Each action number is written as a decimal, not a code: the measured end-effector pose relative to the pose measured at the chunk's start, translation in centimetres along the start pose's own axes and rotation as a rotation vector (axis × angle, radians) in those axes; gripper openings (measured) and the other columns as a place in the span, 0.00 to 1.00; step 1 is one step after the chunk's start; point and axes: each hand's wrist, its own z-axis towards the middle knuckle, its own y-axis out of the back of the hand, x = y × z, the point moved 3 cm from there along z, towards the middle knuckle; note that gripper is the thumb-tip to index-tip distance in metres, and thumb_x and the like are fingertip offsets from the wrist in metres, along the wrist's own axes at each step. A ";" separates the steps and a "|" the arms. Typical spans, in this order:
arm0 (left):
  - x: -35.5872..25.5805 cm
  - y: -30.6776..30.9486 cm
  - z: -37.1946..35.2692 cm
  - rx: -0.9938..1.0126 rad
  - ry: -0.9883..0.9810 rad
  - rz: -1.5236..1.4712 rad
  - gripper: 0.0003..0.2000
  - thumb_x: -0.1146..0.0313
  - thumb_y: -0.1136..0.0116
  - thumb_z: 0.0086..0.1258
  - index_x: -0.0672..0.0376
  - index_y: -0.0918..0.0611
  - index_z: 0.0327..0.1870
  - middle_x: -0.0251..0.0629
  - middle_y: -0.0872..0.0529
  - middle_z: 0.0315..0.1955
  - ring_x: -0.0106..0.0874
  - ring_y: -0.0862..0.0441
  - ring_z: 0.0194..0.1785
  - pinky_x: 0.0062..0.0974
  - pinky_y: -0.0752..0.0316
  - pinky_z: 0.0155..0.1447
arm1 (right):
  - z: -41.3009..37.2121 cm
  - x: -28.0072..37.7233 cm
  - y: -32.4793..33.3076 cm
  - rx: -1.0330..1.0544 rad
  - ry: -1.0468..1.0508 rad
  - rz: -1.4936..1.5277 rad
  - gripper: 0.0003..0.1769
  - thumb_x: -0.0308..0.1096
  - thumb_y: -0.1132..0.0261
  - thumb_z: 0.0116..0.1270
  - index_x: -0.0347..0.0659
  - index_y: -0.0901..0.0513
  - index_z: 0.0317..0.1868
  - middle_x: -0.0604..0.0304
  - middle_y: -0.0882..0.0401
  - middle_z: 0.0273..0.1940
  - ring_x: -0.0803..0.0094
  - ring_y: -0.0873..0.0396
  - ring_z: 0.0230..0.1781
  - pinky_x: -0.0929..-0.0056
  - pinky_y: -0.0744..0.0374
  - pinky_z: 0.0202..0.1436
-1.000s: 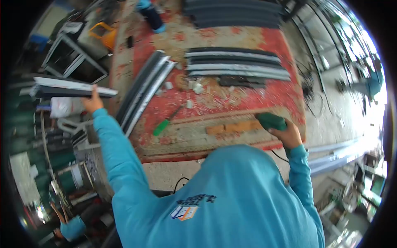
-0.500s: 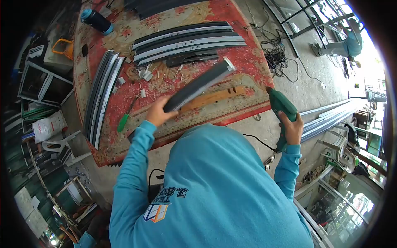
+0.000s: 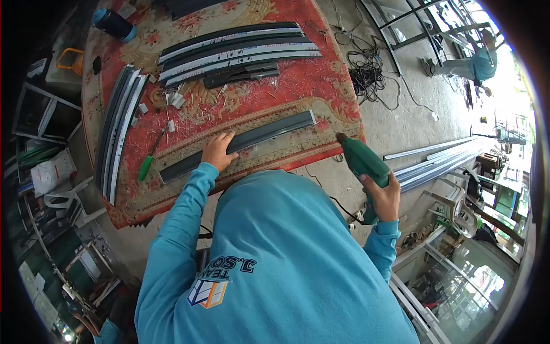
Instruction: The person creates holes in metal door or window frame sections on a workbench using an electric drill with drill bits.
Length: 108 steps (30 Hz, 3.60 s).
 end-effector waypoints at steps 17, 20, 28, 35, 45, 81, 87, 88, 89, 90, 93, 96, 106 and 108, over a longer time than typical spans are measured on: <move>-11.1 -2.5 7.5 -0.044 -0.116 0.023 0.31 0.48 0.25 0.65 0.51 0.20 0.67 0.35 0.22 0.66 0.42 0.29 0.72 0.52 0.29 0.74 | 6.3 9.3 -4.9 0.303 0.156 -0.490 0.37 0.45 0.19 0.57 0.39 0.18 0.66 0.44 0.09 0.46 0.52 0.09 0.49 0.58 0.15 0.53; -11.0 -2.4 7.5 -0.052 -0.103 0.036 0.29 0.49 0.25 0.64 0.51 0.19 0.63 0.33 0.21 0.63 0.41 0.28 0.71 0.49 0.28 0.73 | 6.8 9.9 -5.5 0.318 0.214 -0.503 0.37 0.45 0.19 0.57 0.40 0.18 0.65 0.44 0.09 0.45 0.53 0.08 0.48 0.59 0.15 0.52; -10.9 -2.5 7.6 -0.073 -0.117 0.023 0.30 0.51 0.22 0.61 0.50 0.17 0.63 0.33 0.20 0.60 0.39 0.26 0.69 0.51 0.27 0.72 | 7.9 10.7 -6.3 0.348 0.223 -0.540 0.36 0.43 0.20 0.57 0.39 0.18 0.65 0.49 0.08 0.40 0.57 0.07 0.43 0.61 0.14 0.50; -10.9 -2.4 7.5 -0.100 -0.118 0.014 0.30 0.51 0.22 0.60 0.50 0.18 0.63 0.32 0.20 0.61 0.38 0.26 0.69 0.50 0.28 0.72 | 8.5 10.8 -6.2 0.361 0.232 -0.539 0.37 0.42 0.20 0.57 0.38 0.19 0.66 0.50 0.08 0.40 0.59 0.07 0.43 0.62 0.14 0.49; -11.0 -2.3 7.4 -0.080 -0.104 0.009 0.30 0.52 0.22 0.60 0.50 0.18 0.63 0.32 0.20 0.61 0.39 0.27 0.70 0.50 0.28 0.73 | 8.4 10.9 -6.3 0.371 0.236 -0.567 0.37 0.42 0.20 0.57 0.39 0.19 0.66 0.50 0.08 0.40 0.61 0.07 0.40 0.63 0.13 0.47; -10.9 -2.0 7.4 -0.138 -0.121 -0.048 0.23 0.59 0.23 0.59 0.52 0.14 0.56 0.33 0.18 0.58 0.40 0.24 0.66 0.47 0.25 0.70 | 9.4 13.3 -7.3 0.465 0.248 -0.639 0.35 0.41 0.21 0.58 0.37 0.18 0.65 0.45 0.08 0.44 0.56 0.08 0.48 0.61 0.14 0.52; -10.8 -2.2 7.5 -0.118 -0.119 -0.052 0.22 0.61 0.23 0.59 0.52 0.14 0.55 0.32 0.18 0.58 0.40 0.24 0.65 0.47 0.25 0.69 | 9.5 13.7 -7.5 0.475 0.249 -0.645 0.35 0.41 0.21 0.58 0.37 0.18 0.65 0.46 0.08 0.44 0.57 0.08 0.47 0.61 0.14 0.51; -10.8 -2.2 7.5 -0.102 -0.118 -0.058 0.22 0.61 0.23 0.59 0.53 0.14 0.55 0.32 0.18 0.58 0.40 0.24 0.66 0.47 0.25 0.69 | 9.5 13.7 -7.6 0.480 0.243 -0.642 0.35 0.41 0.21 0.58 0.37 0.18 0.65 0.46 0.08 0.44 0.57 0.08 0.48 0.61 0.14 0.51; -10.8 -2.3 7.5 -0.102 -0.118 -0.060 0.22 0.61 0.23 0.59 0.53 0.14 0.55 0.32 0.18 0.58 0.40 0.24 0.66 0.47 0.25 0.69 | 9.5 13.8 -7.6 0.480 0.243 -0.643 0.35 0.41 0.21 0.58 0.37 0.18 0.65 0.46 0.08 0.44 0.57 0.08 0.48 0.61 0.14 0.51; -10.8 -2.3 7.5 -0.109 -0.119 -0.059 0.22 0.61 0.23 0.59 0.53 0.14 0.55 0.32 0.18 0.58 0.40 0.24 0.66 0.47 0.24 0.69 | 9.5 13.8 -7.5 0.483 0.243 -0.648 0.35 0.40 0.21 0.58 0.37 0.19 0.65 0.46 0.08 0.44 0.57 0.08 0.48 0.61 0.14 0.51; -10.8 -2.2 7.4 -0.120 -0.123 -0.056 0.22 0.60 0.23 0.60 0.53 0.14 0.55 0.33 0.18 0.58 0.40 0.25 0.66 0.48 0.24 0.69 | 9.7 13.6 -7.5 0.489 0.246 -0.653 0.36 0.40 0.21 0.58 0.37 0.19 0.66 0.46 0.08 0.44 0.57 0.08 0.48 0.61 0.14 0.51; -10.9 -2.1 7.4 -0.122 -0.126 -0.053 0.22 0.60 0.23 0.60 0.53 0.14 0.55 0.33 0.18 0.58 0.40 0.24 0.66 0.48 0.24 0.69 | 9.6 13.4 -7.5 0.489 0.254 -0.646 0.36 0.41 0.21 0.58 0.37 0.19 0.66 0.46 0.08 0.44 0.57 0.08 0.48 0.60 0.14 0.52; -10.6 -2.6 7.7 -0.083 -0.140 -0.010 0.27 0.53 0.23 0.60 0.51 0.17 0.58 0.33 0.21 0.59 0.41 0.26 0.67 0.51 0.25 0.69 | 9.2 13.6 -7.7 0.475 0.244 -0.678 0.36 0.42 0.21 0.58 0.38 0.19 0.66 0.46 0.08 0.44 0.54 0.08 0.48 0.60 0.14 0.52; -10.7 -2.6 7.7 -0.086 -0.139 -0.004 0.27 0.53 0.23 0.60 0.51 0.17 0.58 0.33 0.21 0.59 0.41 0.26 0.67 0.51 0.25 0.69 | 9.3 13.7 -7.7 0.479 0.242 -0.676 0.36 0.42 0.21 0.58 0.38 0.19 0.65 0.46 0.09 0.44 0.54 0.08 0.48 0.60 0.14 0.52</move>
